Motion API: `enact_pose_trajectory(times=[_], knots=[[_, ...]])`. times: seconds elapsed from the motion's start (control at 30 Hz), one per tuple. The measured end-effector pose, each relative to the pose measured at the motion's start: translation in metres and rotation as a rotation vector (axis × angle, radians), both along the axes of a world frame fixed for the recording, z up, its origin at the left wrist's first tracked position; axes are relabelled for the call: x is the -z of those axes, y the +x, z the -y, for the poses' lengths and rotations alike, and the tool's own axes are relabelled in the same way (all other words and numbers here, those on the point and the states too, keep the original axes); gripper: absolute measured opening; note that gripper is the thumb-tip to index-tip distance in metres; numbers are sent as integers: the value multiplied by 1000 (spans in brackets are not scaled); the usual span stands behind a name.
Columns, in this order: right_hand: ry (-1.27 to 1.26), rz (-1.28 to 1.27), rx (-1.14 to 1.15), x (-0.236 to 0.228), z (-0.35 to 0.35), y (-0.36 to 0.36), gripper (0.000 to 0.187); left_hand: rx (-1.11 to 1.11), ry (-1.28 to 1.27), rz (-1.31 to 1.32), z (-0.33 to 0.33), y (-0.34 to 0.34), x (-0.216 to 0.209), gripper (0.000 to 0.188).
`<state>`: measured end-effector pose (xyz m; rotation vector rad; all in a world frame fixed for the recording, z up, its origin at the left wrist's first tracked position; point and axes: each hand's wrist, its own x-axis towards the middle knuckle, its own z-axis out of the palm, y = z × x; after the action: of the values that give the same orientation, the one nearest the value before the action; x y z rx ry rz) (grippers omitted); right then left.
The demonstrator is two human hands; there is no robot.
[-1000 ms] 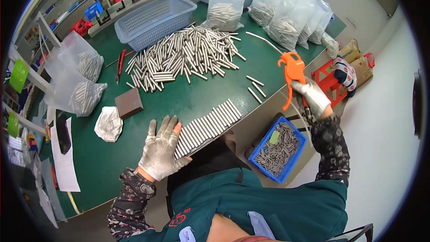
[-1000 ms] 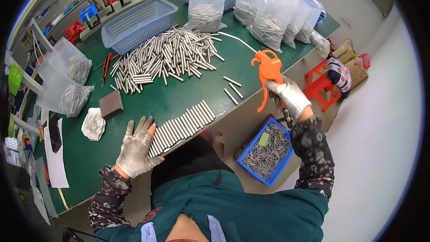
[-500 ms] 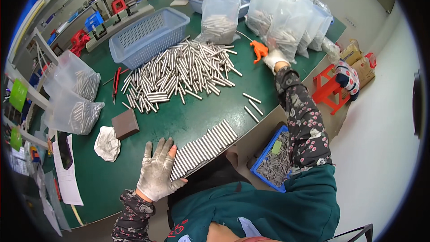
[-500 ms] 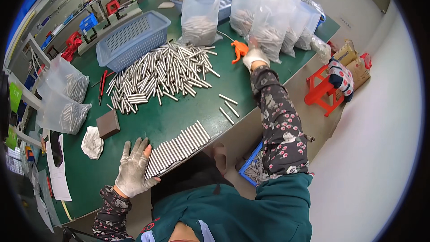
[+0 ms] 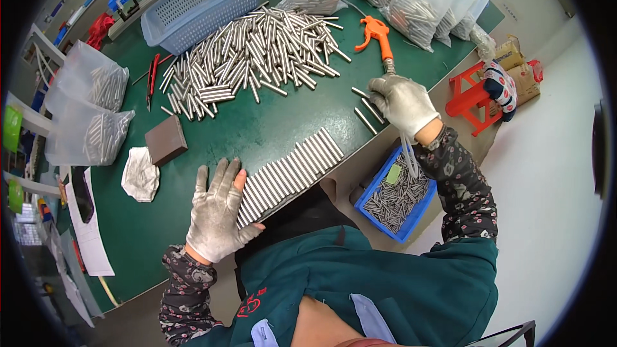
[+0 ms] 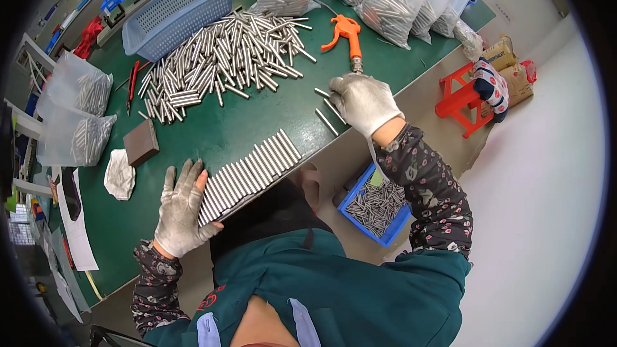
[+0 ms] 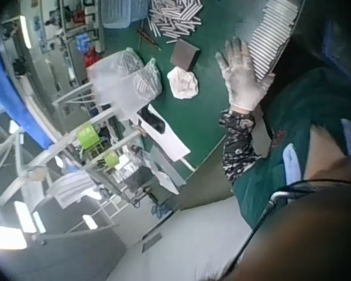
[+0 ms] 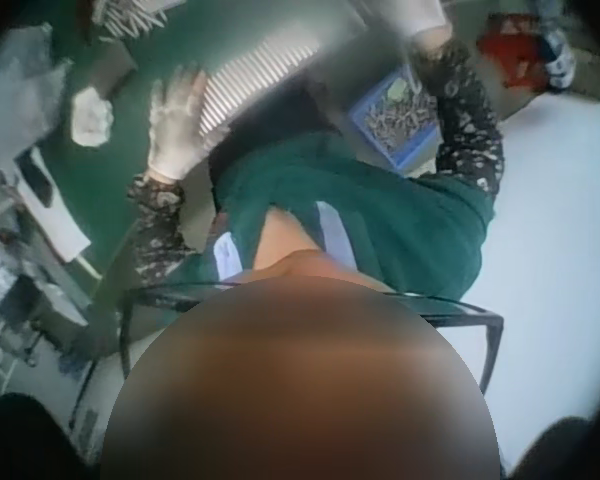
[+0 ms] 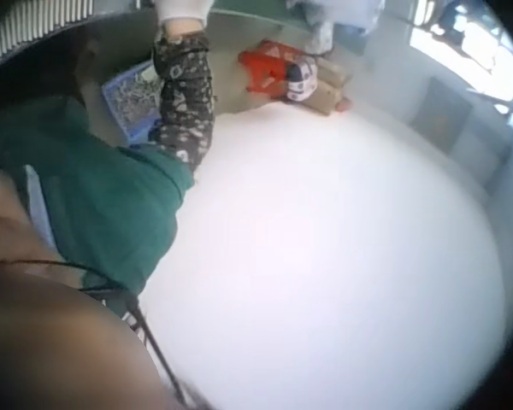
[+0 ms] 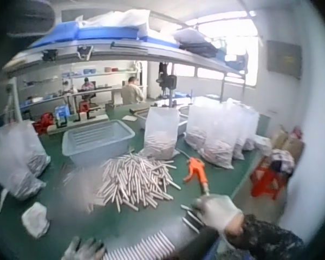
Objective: Arranging and aligning small metal pins on a workbench and bundling them with rubber bands.
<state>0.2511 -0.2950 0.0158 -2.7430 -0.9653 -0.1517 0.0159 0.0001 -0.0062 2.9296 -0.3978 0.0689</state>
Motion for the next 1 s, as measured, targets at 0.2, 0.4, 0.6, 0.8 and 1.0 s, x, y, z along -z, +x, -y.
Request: enact_pose_trajectory(times=[0.2,0.4,0.6,0.8,1.0], knots=[[-148,46,162,15,-2,-10,12,-13,1,-4,2,1,0,101],[-127,-49,171,7,-6,-28,17,-6,77,-27,-1,1,5,98],[-14,-93,51,10,-23,-53,18,-10,72,-8,-1,1,5,98],[151,-157,-91,6,-24,-47,18,4,26,-5,-3,0,8,95],[56,-111,-511,16,-31,-53,95,-64,80,39,8,-8,-7,94]])
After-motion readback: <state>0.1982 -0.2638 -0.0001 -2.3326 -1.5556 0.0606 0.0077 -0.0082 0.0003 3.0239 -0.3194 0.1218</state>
